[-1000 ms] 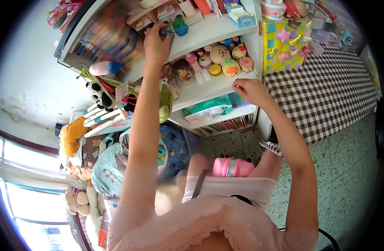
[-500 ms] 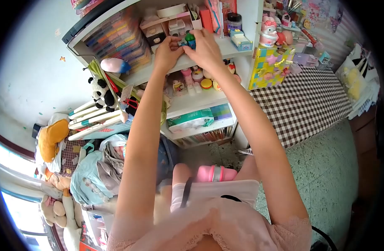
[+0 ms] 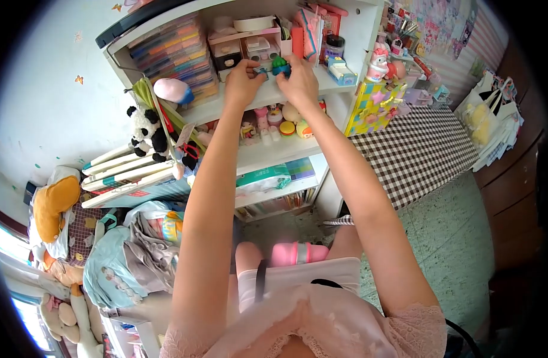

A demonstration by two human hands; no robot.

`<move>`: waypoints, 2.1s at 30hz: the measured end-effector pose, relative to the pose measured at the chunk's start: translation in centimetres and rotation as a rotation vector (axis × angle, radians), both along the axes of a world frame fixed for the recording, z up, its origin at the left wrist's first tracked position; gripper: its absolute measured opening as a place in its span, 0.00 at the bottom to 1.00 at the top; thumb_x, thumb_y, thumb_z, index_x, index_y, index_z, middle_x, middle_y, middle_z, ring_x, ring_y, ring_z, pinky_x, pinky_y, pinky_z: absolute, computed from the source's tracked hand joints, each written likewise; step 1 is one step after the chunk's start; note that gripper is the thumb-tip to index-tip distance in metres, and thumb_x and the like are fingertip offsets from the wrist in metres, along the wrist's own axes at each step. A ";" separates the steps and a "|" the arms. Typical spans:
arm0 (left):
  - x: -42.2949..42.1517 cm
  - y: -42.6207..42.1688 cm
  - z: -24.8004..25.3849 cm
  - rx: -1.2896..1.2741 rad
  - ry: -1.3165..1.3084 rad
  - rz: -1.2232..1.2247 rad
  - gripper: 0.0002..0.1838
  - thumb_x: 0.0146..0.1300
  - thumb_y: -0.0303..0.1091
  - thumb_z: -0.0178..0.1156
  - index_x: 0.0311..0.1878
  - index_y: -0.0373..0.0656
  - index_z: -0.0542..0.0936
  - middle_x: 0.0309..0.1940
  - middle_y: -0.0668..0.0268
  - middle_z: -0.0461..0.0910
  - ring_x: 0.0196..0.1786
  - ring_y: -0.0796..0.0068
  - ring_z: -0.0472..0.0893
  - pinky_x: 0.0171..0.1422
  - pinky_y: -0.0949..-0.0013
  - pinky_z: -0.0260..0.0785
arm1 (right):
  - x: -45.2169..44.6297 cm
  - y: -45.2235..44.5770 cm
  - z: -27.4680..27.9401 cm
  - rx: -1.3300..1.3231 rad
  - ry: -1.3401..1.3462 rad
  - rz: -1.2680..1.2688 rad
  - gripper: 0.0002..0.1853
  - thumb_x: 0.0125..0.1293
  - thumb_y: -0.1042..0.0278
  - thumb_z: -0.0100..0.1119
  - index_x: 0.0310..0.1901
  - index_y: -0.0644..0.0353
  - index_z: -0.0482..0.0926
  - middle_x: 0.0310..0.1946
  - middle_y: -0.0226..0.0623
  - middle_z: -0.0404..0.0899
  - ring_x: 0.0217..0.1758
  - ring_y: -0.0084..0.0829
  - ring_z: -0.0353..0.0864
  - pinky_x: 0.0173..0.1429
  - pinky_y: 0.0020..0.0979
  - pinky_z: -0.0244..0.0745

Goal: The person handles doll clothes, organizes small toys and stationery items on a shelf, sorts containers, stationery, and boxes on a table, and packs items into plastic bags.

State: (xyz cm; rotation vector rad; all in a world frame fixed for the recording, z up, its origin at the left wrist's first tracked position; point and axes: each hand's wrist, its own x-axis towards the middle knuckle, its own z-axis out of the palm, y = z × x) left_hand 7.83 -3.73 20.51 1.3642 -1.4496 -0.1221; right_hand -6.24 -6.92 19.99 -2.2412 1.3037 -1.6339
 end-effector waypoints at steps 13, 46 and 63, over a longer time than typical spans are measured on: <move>-0.2 -0.2 -0.2 -0.035 0.054 0.026 0.18 0.46 0.30 0.68 0.41 0.37 0.76 0.32 0.61 0.80 0.34 0.72 0.79 0.41 0.70 0.72 | -6.3 0.8 1.5 -0.261 0.120 -0.079 0.19 0.54 0.64 0.60 0.47 0.61 0.74 0.41 0.46 0.73 0.47 0.45 0.72 0.52 0.41 0.68; 1.8 -2.3 -1.4 -0.008 -0.135 0.049 0.21 0.49 0.41 0.68 0.45 0.41 0.79 0.37 0.63 0.82 0.41 0.73 0.81 0.48 0.70 0.72 | -0.8 9.4 -17.1 0.177 0.039 0.631 0.14 0.50 0.76 0.62 0.40 0.56 0.73 0.44 0.35 0.73 0.53 0.39 0.70 0.54 0.35 0.69; -0.8 0.5 1.3 0.062 -0.126 0.100 0.19 0.49 0.35 0.65 0.43 0.37 0.76 0.29 0.62 0.79 0.34 0.69 0.78 0.41 0.68 0.71 | 0.6 4.3 -18.7 0.412 0.158 0.713 0.19 0.51 0.77 0.59 0.47 0.58 0.71 0.50 0.39 0.70 0.50 0.43 0.73 0.51 0.36 0.71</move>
